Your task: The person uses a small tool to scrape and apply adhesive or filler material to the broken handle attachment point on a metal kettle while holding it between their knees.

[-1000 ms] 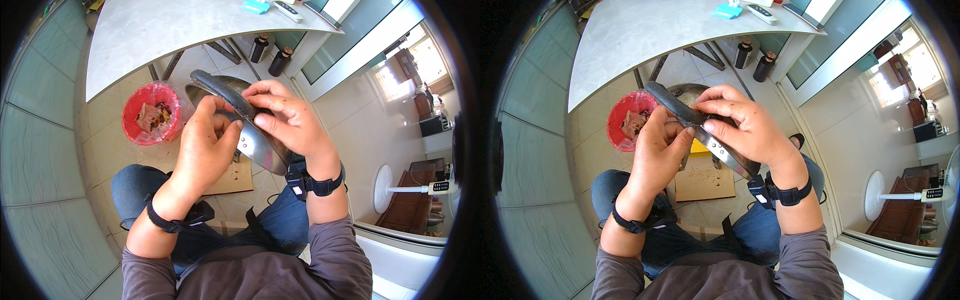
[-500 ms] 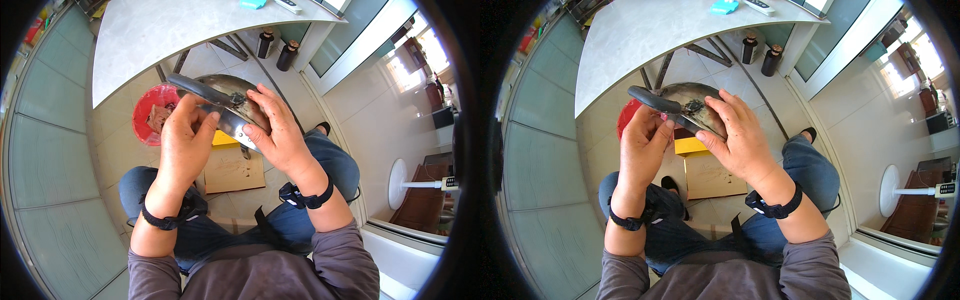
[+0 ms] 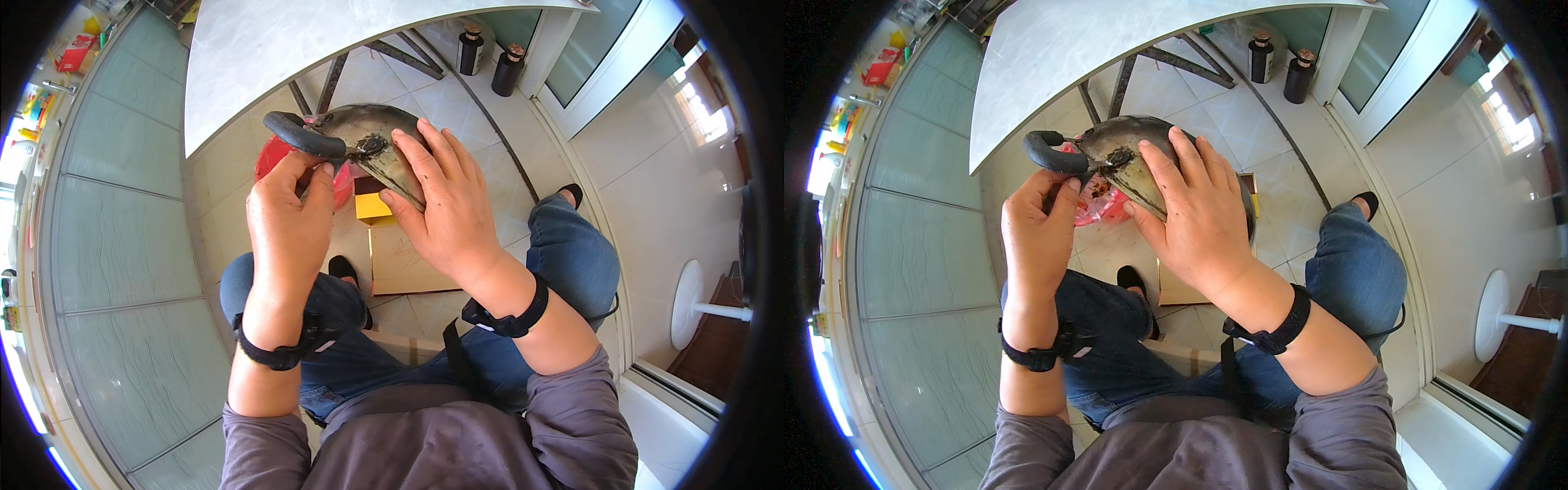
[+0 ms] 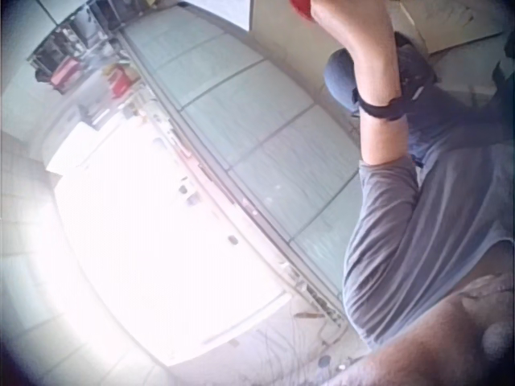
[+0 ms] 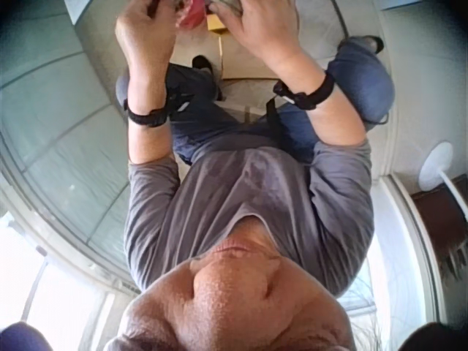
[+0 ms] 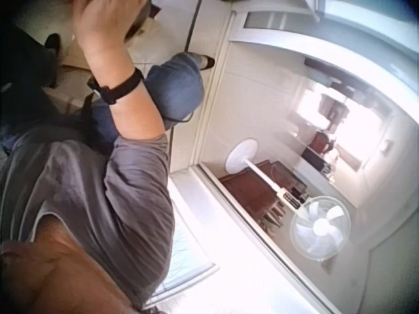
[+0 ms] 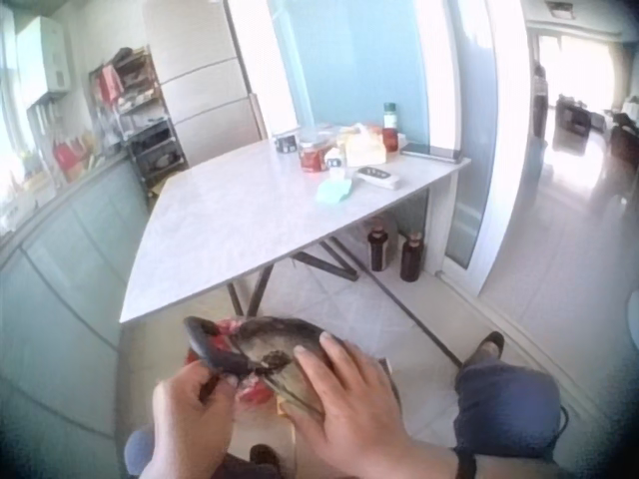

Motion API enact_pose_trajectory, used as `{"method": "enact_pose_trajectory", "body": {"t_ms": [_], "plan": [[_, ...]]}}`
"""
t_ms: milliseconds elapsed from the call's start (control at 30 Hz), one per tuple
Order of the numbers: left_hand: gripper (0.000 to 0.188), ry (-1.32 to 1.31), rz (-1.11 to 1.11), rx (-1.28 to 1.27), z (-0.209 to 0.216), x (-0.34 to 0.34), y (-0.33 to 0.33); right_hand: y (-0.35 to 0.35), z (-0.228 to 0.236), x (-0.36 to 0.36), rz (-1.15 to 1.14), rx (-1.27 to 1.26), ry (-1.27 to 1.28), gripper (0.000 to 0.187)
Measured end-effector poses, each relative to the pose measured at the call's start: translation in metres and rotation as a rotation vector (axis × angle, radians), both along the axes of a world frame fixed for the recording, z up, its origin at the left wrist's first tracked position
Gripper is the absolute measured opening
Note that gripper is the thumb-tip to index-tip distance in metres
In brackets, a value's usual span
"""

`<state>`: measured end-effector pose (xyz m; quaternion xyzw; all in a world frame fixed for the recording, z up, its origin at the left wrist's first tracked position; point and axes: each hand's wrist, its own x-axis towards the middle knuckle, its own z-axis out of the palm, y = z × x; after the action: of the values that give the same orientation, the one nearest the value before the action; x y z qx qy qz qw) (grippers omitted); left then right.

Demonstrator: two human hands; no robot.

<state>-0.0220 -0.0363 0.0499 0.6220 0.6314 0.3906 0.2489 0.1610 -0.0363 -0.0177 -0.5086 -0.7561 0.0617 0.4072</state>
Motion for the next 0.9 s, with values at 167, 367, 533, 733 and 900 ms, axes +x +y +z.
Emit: {"method": "enact_pose_trajectory", "body": {"t_ms": [167, 367, 533, 733, 900], "plan": [[0.015, 0.209, 0.134, 0.170, -0.007, 0.012, -0.008, -0.004, 0.005, -0.005, -0.038, -0.016, -0.028, 0.061], [0.015, 0.263, 0.216, 0.296, -0.015, 0.029, -0.013, -0.004, 0.000, -0.011, -0.077, -0.010, -0.021, 0.066], [0.014, 0.437, 0.281, 0.286, -0.007, 0.043, -0.015, -0.007, 0.001, -0.017, -0.131, -0.042, -0.040, 0.066], [0.014, 0.466, 0.278, 0.266, -0.003, 0.050, -0.016, -0.010, -0.001, -0.023, -0.166, -0.045, -0.016, 0.068], [0.016, 0.491, 0.292, 0.228, -0.003, 0.055, -0.015, -0.010, -0.003, -0.023, -0.183, -0.030, -0.004, 0.068]]}}
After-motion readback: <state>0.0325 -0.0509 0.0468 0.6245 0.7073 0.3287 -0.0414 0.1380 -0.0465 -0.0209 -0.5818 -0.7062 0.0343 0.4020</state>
